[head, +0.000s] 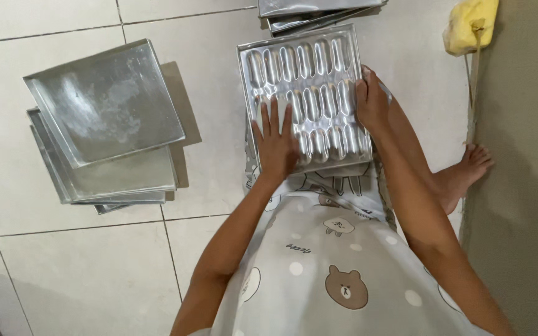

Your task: The person sits on the floor and wipes a metal tray with a cloth. They repeatedly rub the surface of the tray, focusing on the grooves, while other trays are stacked nearby.

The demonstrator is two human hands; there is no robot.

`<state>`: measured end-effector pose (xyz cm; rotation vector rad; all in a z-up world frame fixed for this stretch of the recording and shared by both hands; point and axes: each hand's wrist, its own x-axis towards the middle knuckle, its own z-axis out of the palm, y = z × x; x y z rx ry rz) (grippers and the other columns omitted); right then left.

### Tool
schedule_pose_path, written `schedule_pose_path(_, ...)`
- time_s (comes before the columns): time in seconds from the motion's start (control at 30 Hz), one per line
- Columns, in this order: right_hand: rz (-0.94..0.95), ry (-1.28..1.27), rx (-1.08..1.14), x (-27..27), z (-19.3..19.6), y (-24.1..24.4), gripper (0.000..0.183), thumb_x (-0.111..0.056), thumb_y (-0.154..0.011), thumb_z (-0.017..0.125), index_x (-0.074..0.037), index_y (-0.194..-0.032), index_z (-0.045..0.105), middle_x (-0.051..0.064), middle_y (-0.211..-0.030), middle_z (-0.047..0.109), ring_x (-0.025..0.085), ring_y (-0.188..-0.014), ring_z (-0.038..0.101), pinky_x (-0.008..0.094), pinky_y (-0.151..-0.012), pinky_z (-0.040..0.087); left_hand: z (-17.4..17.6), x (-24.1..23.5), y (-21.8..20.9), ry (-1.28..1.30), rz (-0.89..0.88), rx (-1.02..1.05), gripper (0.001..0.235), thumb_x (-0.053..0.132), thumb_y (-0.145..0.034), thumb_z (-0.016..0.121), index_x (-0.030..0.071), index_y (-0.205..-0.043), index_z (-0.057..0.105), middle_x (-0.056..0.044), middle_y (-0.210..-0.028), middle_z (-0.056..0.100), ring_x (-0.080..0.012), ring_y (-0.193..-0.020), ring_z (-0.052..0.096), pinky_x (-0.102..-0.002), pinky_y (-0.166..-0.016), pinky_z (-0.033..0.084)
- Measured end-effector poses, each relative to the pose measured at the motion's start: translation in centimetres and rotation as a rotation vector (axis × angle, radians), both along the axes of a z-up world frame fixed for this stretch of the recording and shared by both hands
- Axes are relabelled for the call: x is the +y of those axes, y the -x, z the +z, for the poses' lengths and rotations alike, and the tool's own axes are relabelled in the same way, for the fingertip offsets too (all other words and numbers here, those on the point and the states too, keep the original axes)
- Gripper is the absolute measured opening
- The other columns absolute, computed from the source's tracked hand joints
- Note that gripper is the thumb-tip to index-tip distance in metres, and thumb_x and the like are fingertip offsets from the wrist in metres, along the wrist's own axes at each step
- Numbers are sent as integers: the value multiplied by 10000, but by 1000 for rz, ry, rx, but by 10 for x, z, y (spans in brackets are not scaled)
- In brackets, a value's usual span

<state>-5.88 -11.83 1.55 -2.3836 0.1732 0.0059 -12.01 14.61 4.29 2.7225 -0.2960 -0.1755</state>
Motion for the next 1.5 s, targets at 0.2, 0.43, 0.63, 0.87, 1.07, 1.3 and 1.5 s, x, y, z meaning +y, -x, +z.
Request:
schedule_pose_path(0.2,21,21,-69,-7,-17,-2,458,-385,-1169,433,-57,-1469,541,269,-1343,651,467,-1248,595,584,-1055,438,-21,0,-114,-60,107,-91,767,258,-946,617,192,-1658,342,-139,-1748,83,-388,-1620,44,-641,-1286,175)
schedule_pose_path(0.43,8,9,-77,3,-14,0,448,-319,-1166,484,39,-1420,575,334,-1289,657,507,-1209,604,604,-1037,436,-2,-2,-81,-44,90,-70,755,152,-946,587,178,-1657,334,-151,-1747,93,-389,-1620,57,-641,-1277,220)
schedule_pose_path(0.63,-8,41,-18,-7,-37,0,454,-338,-1151,516,-19,-1466,586,254,-1329,676,449,-1232,618,567,-1048,441,7,-6,46,48,10,3,935,21,-858,697,180,-1670,262,-201,-1753,60,-451,-1607,24,-656,-1254,117)
schedule_pose_path(0.87,-21,89,-42,-13,-63,1,432,-357,-1139,556,-61,-1444,632,239,-1298,692,433,-1209,626,555,-999,466,-6,-11,-22,3,31,-15,871,151,-907,629,223,-1684,242,-168,-1762,28,-466,-1611,-26,-687,-1256,107)
schedule_pose_path(1.07,-37,-76,-25,-1,-22,1,338,-328,-1137,433,-84,-1045,647,43,-801,640,224,-775,612,411,-693,421,-41,-25,-142,-99,117,-75,808,206,-928,550,221,-1683,265,-125,-1741,42,-417,-1600,-35,-691,-1272,120)
schedule_pose_path(1.3,-107,28,42,-5,-53,2,435,-373,-1114,540,-100,-1443,625,196,-1305,695,405,-1227,624,539,-1039,464,0,-23,-73,-71,40,-23,806,215,-903,576,199,-1665,313,-155,-1761,8,-478,-1607,-25,-706,-1238,206)
schedule_pose_path(1.5,-39,82,29,-13,-70,0,437,-429,-1131,529,-132,-1425,659,179,-1270,715,401,-1170,656,528,-989,489,18,-30,51,-71,17,-138,888,131,-840,697,201,-1641,318,-197,-1747,105,-516,-1589,84,-690,-1206,269)
